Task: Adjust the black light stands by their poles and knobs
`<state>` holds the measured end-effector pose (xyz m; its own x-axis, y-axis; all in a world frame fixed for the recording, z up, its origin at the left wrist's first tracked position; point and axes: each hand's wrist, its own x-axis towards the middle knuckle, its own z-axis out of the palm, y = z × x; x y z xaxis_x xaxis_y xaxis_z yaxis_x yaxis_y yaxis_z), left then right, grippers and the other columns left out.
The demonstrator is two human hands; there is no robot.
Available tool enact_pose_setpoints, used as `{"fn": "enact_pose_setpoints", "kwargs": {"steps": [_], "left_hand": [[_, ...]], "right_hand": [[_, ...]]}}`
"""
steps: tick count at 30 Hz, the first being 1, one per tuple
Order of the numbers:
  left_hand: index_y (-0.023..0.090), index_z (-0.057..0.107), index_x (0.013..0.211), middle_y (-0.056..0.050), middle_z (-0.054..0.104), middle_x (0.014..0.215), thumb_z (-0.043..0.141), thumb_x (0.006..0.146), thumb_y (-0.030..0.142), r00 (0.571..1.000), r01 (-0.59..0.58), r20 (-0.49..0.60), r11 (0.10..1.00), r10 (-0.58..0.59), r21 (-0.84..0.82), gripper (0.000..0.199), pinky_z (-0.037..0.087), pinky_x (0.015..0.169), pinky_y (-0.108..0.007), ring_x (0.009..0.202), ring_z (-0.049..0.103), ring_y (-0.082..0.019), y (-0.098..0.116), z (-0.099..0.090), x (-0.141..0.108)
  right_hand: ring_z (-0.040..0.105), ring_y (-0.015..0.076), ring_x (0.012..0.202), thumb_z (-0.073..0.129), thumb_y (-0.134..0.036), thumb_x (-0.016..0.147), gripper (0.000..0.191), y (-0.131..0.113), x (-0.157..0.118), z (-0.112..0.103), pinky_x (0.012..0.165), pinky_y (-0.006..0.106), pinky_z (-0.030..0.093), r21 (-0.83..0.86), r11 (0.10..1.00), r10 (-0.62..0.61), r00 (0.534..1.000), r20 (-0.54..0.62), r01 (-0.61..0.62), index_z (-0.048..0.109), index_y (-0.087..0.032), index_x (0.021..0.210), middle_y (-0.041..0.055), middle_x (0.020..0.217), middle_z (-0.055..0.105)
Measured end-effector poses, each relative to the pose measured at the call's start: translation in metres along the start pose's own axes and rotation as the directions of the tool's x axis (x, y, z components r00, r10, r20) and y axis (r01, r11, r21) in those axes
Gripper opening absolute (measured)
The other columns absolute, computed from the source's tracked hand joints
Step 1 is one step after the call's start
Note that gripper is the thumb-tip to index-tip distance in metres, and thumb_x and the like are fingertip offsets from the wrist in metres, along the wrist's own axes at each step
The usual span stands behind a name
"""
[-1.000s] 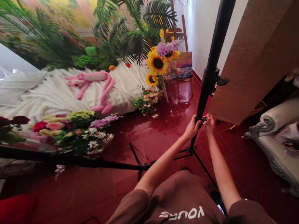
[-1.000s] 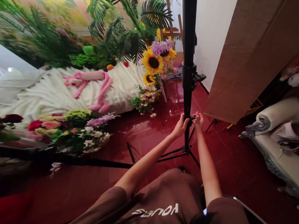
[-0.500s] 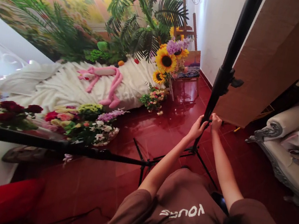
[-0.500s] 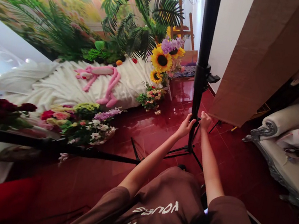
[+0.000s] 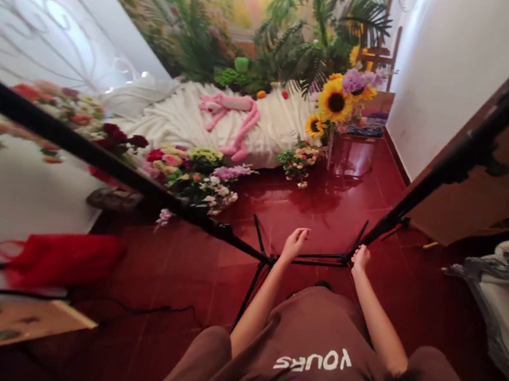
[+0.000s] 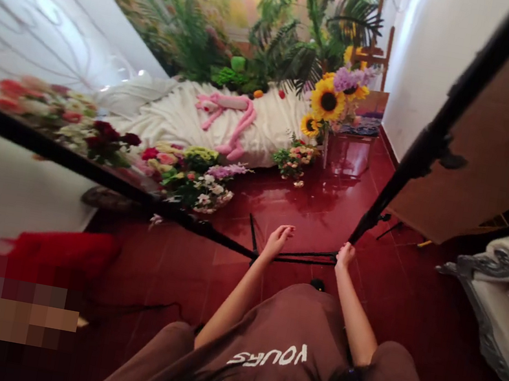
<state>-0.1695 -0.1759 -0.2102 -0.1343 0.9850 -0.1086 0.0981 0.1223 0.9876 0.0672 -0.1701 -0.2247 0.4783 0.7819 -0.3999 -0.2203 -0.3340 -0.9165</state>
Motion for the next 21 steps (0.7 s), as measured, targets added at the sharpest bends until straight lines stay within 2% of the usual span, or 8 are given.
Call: {"fn": "enact_pose_setpoints", "kwargs": {"steps": [2, 5, 9, 12, 15, 18, 21], "left_hand": [[0.016, 0.065, 0.097, -0.009, 0.072, 0.098, 0.054, 0.084, 0.06, 0.983, 0.041, -0.176, 0.998, -0.049, -0.05, 0.047, 0.055, 0.077, -0.03, 0.078, 0.069, -0.015, -0.016, -0.043, -0.01], [0.015, 0.065, 0.095, -0.009, 0.072, 0.094, 0.053, 0.083, 0.064, 0.916, 0.029, -0.396, 0.994, -0.069, -0.106, 0.051, 0.055, 0.074, -0.03, 0.074, 0.067, -0.014, -0.027, -0.1, -0.029], [0.015, 0.065, 0.094, -0.008, 0.071, 0.09, 0.053, 0.083, 0.064, 0.827, -0.028, -0.561, 0.994, -0.035, -0.103, 0.052, 0.054, 0.075, -0.03, 0.074, 0.067, -0.014, -0.023, -0.154, -0.059], [0.015, 0.064, 0.093, -0.008, 0.07, 0.089, 0.052, 0.084, 0.065, 0.78, -0.059, -0.626, 0.997, 0.013, -0.053, 0.052, 0.054, 0.077, -0.03, 0.076, 0.067, -0.015, -0.012, -0.18, -0.076], [0.016, 0.063, 0.094, -0.008, 0.07, 0.09, 0.049, 0.086, 0.065, 0.753, -0.065, -0.656, 0.998, 0.05, 0.001, 0.051, 0.054, 0.078, -0.03, 0.077, 0.067, -0.015, 0.001, -0.197, -0.087], [0.017, 0.062, 0.096, -0.008, 0.07, 0.093, 0.046, 0.088, 0.064, 0.746, -0.068, -0.662, 0.997, 0.07, 0.028, 0.05, 0.054, 0.08, -0.03, 0.078, 0.067, -0.014, 0.012, -0.205, -0.091], [0.017, 0.061, 0.1, -0.009, 0.07, 0.097, 0.045, 0.089, 0.063, 0.736, -0.103, -0.671, 0.994, 0.096, 0.031, 0.05, 0.055, 0.08, -0.031, 0.082, 0.067, -0.015, 0.02, -0.209, -0.089]], "right_hand": [[0.024, 0.0042, 0.031, 0.044, -0.047, 0.08, 0.027, 0.016, -0.016, 0.026, 0.031, 0.016, 0.019, -0.031, 0.997, 0.066, 0.996, 0.063, -0.064, 0.036, -0.024, 0.068, -0.0126, 0.044, 0.034], [0.028, 0.0043, 0.031, 0.052, -0.044, 0.077, 0.025, 0.025, -0.037, 0.071, 0.031, 0.016, 0.023, -0.092, 0.99, 0.128, 0.966, 0.226, -0.109, 0.041, -0.023, 0.068, -0.0116, 0.044, 0.039], [0.031, 0.0043, 0.032, 0.057, -0.041, 0.075, 0.024, 0.026, -0.066, 0.129, 0.032, 0.017, 0.024, -0.175, 0.979, 0.173, 0.877, 0.448, -0.103, 0.045, -0.022, 0.068, -0.0106, 0.045, 0.042], [0.032, 0.0044, 0.033, 0.06, -0.04, 0.074, 0.024, 0.025, -0.092, 0.169, 0.034, 0.017, 0.024, -0.223, 0.972, 0.186, 0.803, 0.567, -0.067, 0.046, -0.021, 0.067, -0.01, 0.045, 0.043], [0.032, 0.0051, 0.034, 0.061, -0.039, 0.075, 0.025, 0.024, -0.121, 0.203, 0.035, 0.017, 0.023, -0.252, 0.967, 0.191, 0.73, 0.656, -0.027, 0.046, -0.021, 0.066, -0.0094, 0.044, 0.043], [0.033, 0.0058, 0.035, 0.061, -0.038, 0.076, 0.024, 0.023, -0.149, 0.228, 0.035, 0.018, 0.023, -0.267, 0.964, 0.198, 0.667, 0.719, 0.002, 0.047, -0.021, 0.066, -0.0091, 0.044, 0.043], [0.033, 0.0058, 0.035, 0.06, -0.039, 0.078, 0.024, 0.021, -0.171, 0.243, 0.036, 0.018, 0.023, -0.256, 0.967, 0.194, 0.612, 0.767, 0.013, 0.049, -0.021, 0.068, -0.0094, 0.045, 0.042]]}}
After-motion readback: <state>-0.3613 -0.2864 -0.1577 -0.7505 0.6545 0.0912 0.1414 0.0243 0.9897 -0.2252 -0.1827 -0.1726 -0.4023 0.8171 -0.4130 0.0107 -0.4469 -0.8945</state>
